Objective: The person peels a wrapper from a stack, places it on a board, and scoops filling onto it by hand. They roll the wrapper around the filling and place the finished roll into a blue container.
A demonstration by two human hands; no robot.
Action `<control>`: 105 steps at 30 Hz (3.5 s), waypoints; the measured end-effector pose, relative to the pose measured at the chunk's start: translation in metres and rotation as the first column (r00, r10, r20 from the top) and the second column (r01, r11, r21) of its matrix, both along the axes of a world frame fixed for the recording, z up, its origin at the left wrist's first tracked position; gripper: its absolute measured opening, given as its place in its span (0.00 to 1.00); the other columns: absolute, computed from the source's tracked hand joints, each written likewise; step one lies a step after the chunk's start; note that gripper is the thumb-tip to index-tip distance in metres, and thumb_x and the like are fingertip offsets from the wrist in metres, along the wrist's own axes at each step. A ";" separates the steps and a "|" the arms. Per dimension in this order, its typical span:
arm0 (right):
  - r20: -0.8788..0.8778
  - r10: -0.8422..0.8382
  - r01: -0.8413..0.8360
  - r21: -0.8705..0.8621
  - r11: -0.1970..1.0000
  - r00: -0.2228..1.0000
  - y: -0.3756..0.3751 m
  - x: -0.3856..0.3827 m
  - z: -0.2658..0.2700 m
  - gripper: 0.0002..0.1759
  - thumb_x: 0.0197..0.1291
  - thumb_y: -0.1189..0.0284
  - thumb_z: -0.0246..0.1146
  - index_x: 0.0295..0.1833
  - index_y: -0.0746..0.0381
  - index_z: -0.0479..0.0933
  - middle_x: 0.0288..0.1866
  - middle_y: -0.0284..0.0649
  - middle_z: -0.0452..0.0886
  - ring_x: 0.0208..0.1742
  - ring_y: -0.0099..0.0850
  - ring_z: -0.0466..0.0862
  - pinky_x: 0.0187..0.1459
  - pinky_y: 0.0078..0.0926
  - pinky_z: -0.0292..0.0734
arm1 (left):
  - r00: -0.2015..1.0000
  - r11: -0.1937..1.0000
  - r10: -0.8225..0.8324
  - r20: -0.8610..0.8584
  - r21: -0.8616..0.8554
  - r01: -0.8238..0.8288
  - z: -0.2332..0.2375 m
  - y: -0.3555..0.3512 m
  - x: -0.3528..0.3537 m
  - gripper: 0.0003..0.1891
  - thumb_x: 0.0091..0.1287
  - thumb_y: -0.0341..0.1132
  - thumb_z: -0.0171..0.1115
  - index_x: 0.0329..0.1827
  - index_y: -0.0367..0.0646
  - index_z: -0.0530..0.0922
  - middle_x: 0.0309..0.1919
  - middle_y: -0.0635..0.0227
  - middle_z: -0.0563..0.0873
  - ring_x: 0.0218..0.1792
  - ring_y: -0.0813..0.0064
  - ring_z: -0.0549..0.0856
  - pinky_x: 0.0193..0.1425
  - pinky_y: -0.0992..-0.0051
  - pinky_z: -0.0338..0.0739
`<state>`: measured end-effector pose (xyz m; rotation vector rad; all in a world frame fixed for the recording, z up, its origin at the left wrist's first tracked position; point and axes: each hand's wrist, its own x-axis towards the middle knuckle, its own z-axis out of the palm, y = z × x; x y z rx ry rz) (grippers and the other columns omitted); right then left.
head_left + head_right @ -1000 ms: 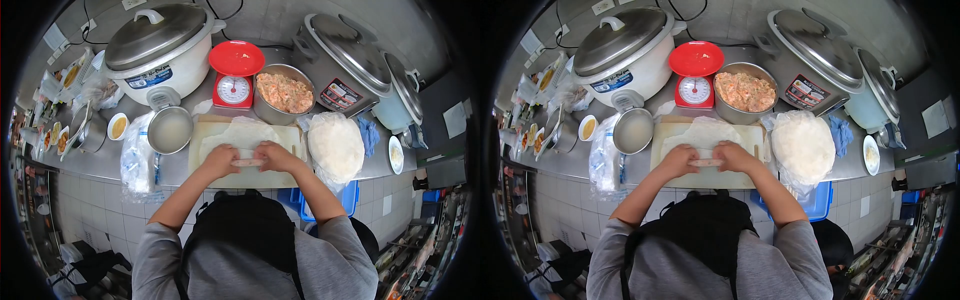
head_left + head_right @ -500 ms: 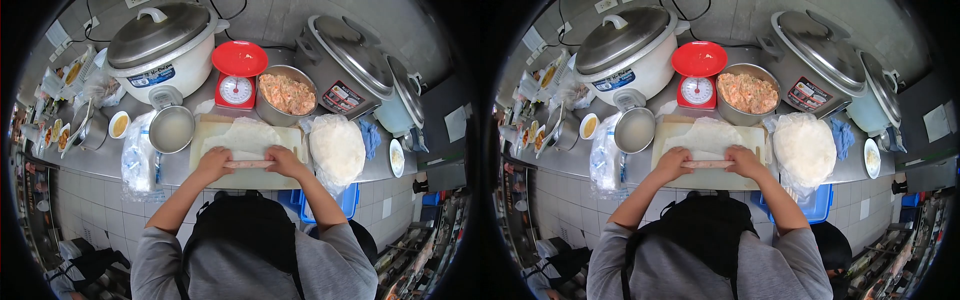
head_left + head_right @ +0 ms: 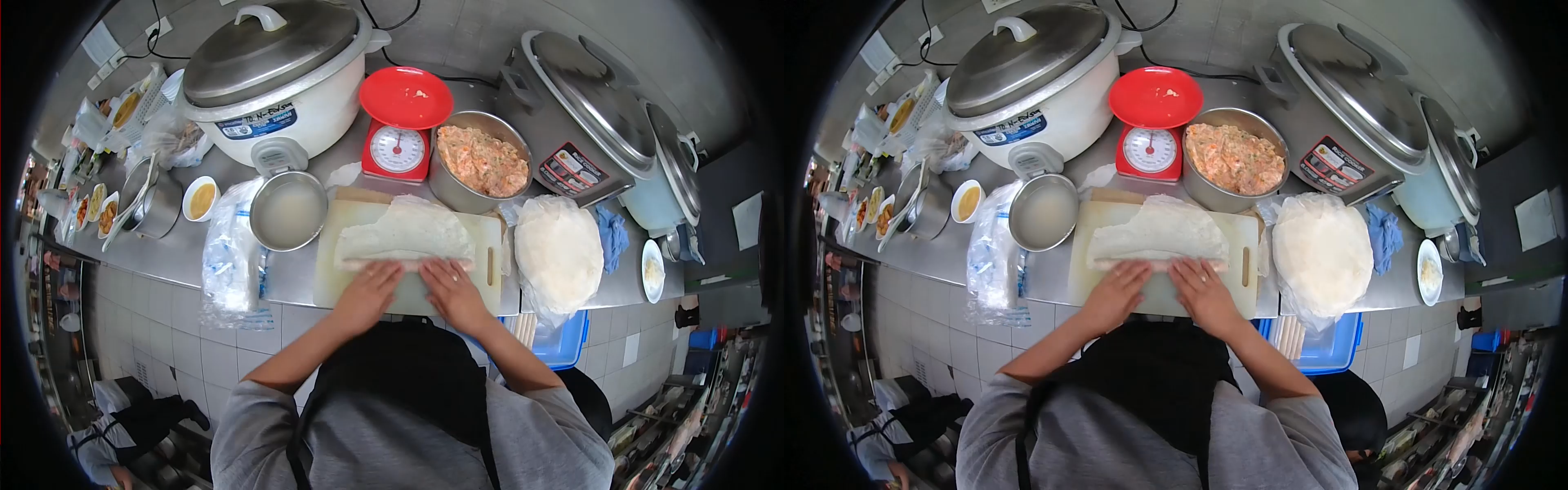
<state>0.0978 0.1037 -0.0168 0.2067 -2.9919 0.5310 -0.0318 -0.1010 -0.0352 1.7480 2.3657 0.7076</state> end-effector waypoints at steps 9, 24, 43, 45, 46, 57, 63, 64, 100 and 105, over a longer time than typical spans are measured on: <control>-0.018 -0.073 0.075 0.164 0.984 0.997 0.032 -0.073 -0.012 0.36 0.64 0.54 0.56 0.72 0.64 0.62 0.74 0.45 0.63 0.76 0.42 0.60 0.75 0.46 0.48 | 0.985 0.991 0.128 -0.118 -0.027 -0.132 -0.010 0.049 -0.057 0.38 0.60 0.41 0.66 0.71 0.35 0.61 0.71 0.53 0.65 0.73 0.56 0.62 0.77 0.58 0.55; -0.137 -0.102 0.103 0.002 0.995 0.985 0.040 -0.080 -0.018 0.24 0.54 0.69 0.67 0.58 0.60 0.76 0.53 0.40 0.77 0.57 0.38 0.75 0.57 0.39 0.69 | 0.990 0.975 0.139 0.005 0.176 -0.138 -0.007 0.057 -0.070 0.21 0.54 0.34 0.68 0.53 0.44 0.80 0.45 0.65 0.83 0.48 0.62 0.80 0.54 0.65 0.75; -0.180 -0.189 0.181 -0.059 0.982 0.965 0.041 -0.032 -0.006 0.08 0.53 0.71 0.66 0.39 0.58 0.81 0.39 0.36 0.79 0.43 0.38 0.78 0.43 0.37 0.70 | 0.996 0.980 0.088 0.032 0.177 -0.093 0.003 0.014 -0.056 0.11 0.60 0.33 0.66 0.45 0.44 0.84 0.45 0.63 0.84 0.48 0.62 0.81 0.57 0.63 0.74; -0.242 -0.132 0.101 -0.139 0.985 0.961 0.028 -0.042 -0.004 0.10 0.52 0.72 0.66 0.41 0.59 0.82 0.39 0.36 0.79 0.44 0.38 0.78 0.44 0.37 0.70 | 0.997 0.981 0.070 0.035 0.181 -0.075 0.000 0.021 -0.053 0.12 0.60 0.33 0.66 0.46 0.43 0.84 0.46 0.63 0.83 0.49 0.61 0.80 0.58 0.63 0.74; -0.245 -0.075 0.048 -0.115 0.992 0.967 0.018 -0.041 -0.008 0.15 0.53 0.71 0.66 0.47 0.59 0.81 0.42 0.38 0.79 0.47 0.38 0.79 0.47 0.38 0.71 | 0.997 0.981 0.044 0.056 0.186 -0.053 -0.004 0.022 -0.046 0.13 0.59 0.34 0.66 0.47 0.43 0.83 0.47 0.64 0.83 0.49 0.61 0.80 0.57 0.63 0.74; -0.167 -0.087 0.095 0.040 0.995 0.982 -0.005 -0.044 -0.025 0.20 0.51 0.66 0.68 0.51 0.59 0.78 0.46 0.38 0.77 0.51 0.38 0.77 0.52 0.39 0.68 | 0.990 0.965 0.124 0.070 0.224 -0.137 -0.012 0.027 -0.026 0.19 0.53 0.34 0.70 0.49 0.45 0.82 0.45 0.64 0.83 0.47 0.60 0.80 0.54 0.63 0.74; -0.139 0.008 -0.030 -0.161 0.987 0.990 -0.010 -0.107 0.044 0.19 0.53 0.66 0.68 0.51 0.61 0.79 0.45 0.41 0.79 0.50 0.41 0.78 0.54 0.41 0.67 | 0.990 0.978 0.136 0.042 0.151 -0.141 -0.017 0.024 -0.024 0.19 0.58 0.37 0.66 0.53 0.41 0.79 0.49 0.61 0.82 0.53 0.59 0.79 0.59 0.62 0.72; -0.159 0.087 -0.118 -0.196 0.974 0.983 -0.026 -0.128 0.055 0.21 0.58 0.62 0.64 0.55 0.61 0.77 0.49 0.44 0.80 0.52 0.44 0.78 0.58 0.42 0.67 | 0.975 0.961 0.160 0.156 0.202 -0.190 -0.024 0.026 -0.023 0.20 0.59 0.37 0.65 0.53 0.41 0.78 0.51 0.58 0.81 0.55 0.58 0.79 0.60 0.61 0.71; 0.085 -0.093 0.096 -0.040 0.995 0.992 -0.015 -0.067 -0.006 0.36 0.64 0.59 0.58 0.69 0.69 0.58 0.66 0.51 0.72 0.64 0.42 0.76 0.76 0.49 0.43 | 0.976 0.939 0.215 0.025 0.270 -0.214 -0.011 -0.006 -0.031 0.22 0.57 0.37 0.69 0.55 0.44 0.80 0.50 0.66 0.81 0.53 0.63 0.79 0.58 0.65 0.73; 0.077 -0.230 0.224 0.073 0.972 0.970 -0.007 -0.049 -0.003 0.34 0.65 0.58 0.58 0.68 0.70 0.62 0.63 0.51 0.75 0.61 0.41 0.78 0.76 0.51 0.43 | 0.976 0.937 0.216 0.037 0.274 -0.218 -0.012 -0.006 -0.030 0.22 0.57 0.37 0.68 0.56 0.44 0.79 0.51 0.66 0.81 0.53 0.62 0.78 0.59 0.64 0.73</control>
